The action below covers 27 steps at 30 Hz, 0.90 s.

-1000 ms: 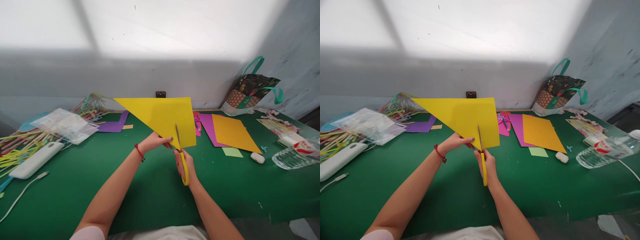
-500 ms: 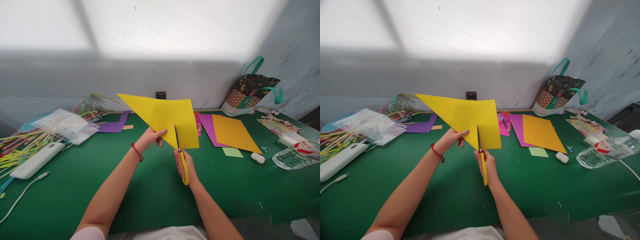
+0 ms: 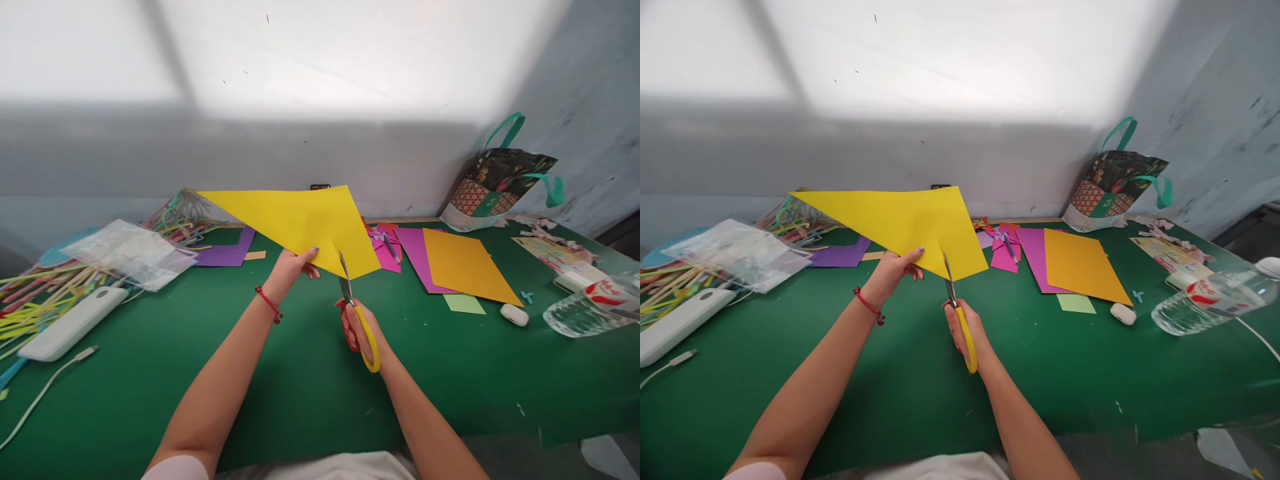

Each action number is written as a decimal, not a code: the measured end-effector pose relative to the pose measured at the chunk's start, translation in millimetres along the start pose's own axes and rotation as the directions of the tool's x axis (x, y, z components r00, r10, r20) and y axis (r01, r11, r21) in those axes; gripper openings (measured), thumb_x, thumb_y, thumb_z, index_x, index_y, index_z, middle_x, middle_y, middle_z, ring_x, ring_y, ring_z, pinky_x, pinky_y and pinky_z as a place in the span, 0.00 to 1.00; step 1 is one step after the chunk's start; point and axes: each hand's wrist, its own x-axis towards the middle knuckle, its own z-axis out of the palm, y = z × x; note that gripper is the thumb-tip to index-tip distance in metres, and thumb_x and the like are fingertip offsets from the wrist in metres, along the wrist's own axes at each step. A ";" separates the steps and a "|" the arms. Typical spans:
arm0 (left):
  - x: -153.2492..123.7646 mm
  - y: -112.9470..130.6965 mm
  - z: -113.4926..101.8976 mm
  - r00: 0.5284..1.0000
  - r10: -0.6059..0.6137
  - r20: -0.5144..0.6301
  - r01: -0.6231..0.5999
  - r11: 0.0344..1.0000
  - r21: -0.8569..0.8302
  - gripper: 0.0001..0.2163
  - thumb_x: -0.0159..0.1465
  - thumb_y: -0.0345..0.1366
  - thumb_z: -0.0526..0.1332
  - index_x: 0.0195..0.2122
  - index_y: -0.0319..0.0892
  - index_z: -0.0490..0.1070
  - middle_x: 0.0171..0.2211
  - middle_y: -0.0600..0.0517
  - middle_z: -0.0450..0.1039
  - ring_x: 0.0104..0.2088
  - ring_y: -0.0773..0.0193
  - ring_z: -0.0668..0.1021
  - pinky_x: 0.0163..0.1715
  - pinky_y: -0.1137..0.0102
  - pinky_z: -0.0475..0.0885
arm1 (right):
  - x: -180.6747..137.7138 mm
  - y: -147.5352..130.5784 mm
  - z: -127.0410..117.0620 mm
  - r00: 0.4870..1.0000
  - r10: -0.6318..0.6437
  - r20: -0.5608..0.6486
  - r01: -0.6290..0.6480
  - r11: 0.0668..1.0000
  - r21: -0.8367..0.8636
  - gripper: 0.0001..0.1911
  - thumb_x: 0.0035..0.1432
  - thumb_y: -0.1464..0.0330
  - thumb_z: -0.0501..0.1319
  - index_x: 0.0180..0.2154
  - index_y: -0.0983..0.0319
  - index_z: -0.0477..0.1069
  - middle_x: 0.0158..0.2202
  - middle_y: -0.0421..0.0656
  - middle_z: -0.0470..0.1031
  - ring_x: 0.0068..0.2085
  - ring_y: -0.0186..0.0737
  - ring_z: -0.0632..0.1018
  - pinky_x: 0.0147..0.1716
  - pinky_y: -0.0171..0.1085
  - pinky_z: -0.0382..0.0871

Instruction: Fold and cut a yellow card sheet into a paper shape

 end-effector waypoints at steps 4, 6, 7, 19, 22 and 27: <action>1.3 2.5 1.4 0.988 0.076 -0.134 -0.073 0.997 0.032 0.16 0.53 0.43 0.61 0.36 0.34 0.69 0.24 0.49 0.74 0.16 0.67 0.74 0.17 0.73 0.69 | -1.0 -1.7 -0.3 0.997 0.009 0.082 -0.013 0.999 0.049 0.23 0.53 0.48 0.52 0.38 0.61 0.63 0.18 0.31 0.55 0.12 0.24 0.54 0.08 0.28 0.52; 1.7 3.4 -0.3 0.972 0.122 -0.202 -0.115 0.992 0.048 0.16 0.54 0.44 0.60 0.36 0.35 0.69 0.26 0.48 0.75 0.16 0.67 0.75 0.17 0.73 0.70 | -0.4 -1.3 -0.8 0.999 -0.026 0.043 0.022 0.997 0.078 0.22 0.53 0.50 0.53 0.40 0.60 0.61 0.18 0.30 0.55 0.12 0.24 0.54 0.08 0.27 0.52; 1.9 3.6 -1.6 0.963 0.140 -0.229 -0.130 0.990 0.055 0.16 0.54 0.44 0.60 0.36 0.35 0.70 0.27 0.48 0.75 0.17 0.66 0.75 0.18 0.73 0.70 | -0.1 -1.2 -1.2 0.998 -0.053 0.024 0.050 0.994 0.099 0.21 0.53 0.50 0.53 0.42 0.59 0.60 0.18 0.30 0.56 0.13 0.25 0.54 0.09 0.27 0.52; -3.2 -5.1 8.9 0.970 -0.092 0.226 0.096 0.995 -0.005 0.16 0.49 0.42 0.65 0.32 0.34 0.68 0.19 0.50 0.73 0.15 0.65 0.74 0.16 0.72 0.71 | 1.6 0.5 -5.2 0.991 -0.114 0.070 0.101 0.980 0.171 0.19 0.55 0.50 0.50 0.28 0.59 0.59 0.15 0.31 0.57 0.13 0.26 0.57 0.11 0.29 0.56; -5.8 -3.8 10.6 0.970 -0.101 0.221 0.121 0.990 -0.079 0.15 0.49 0.41 0.65 0.32 0.34 0.69 0.22 0.49 0.74 0.16 0.66 0.74 0.17 0.72 0.71 | 1.1 1.5 -4.3 0.990 -0.100 0.098 0.086 0.985 0.147 0.20 0.57 0.51 0.50 0.24 0.59 0.55 0.12 0.30 0.54 0.11 0.27 0.57 0.11 0.28 0.55; -5.0 -2.9 8.3 0.986 -0.109 0.125 0.128 0.979 -0.161 0.13 0.50 0.38 0.64 0.33 0.34 0.69 0.25 0.48 0.74 0.15 0.69 0.73 0.17 0.73 0.70 | -1.1 -1.6 -2.4 0.994 -0.067 0.091 0.056 0.992 0.116 0.17 0.55 0.51 0.52 0.30 0.58 0.58 0.14 0.29 0.55 0.11 0.25 0.55 0.10 0.28 0.55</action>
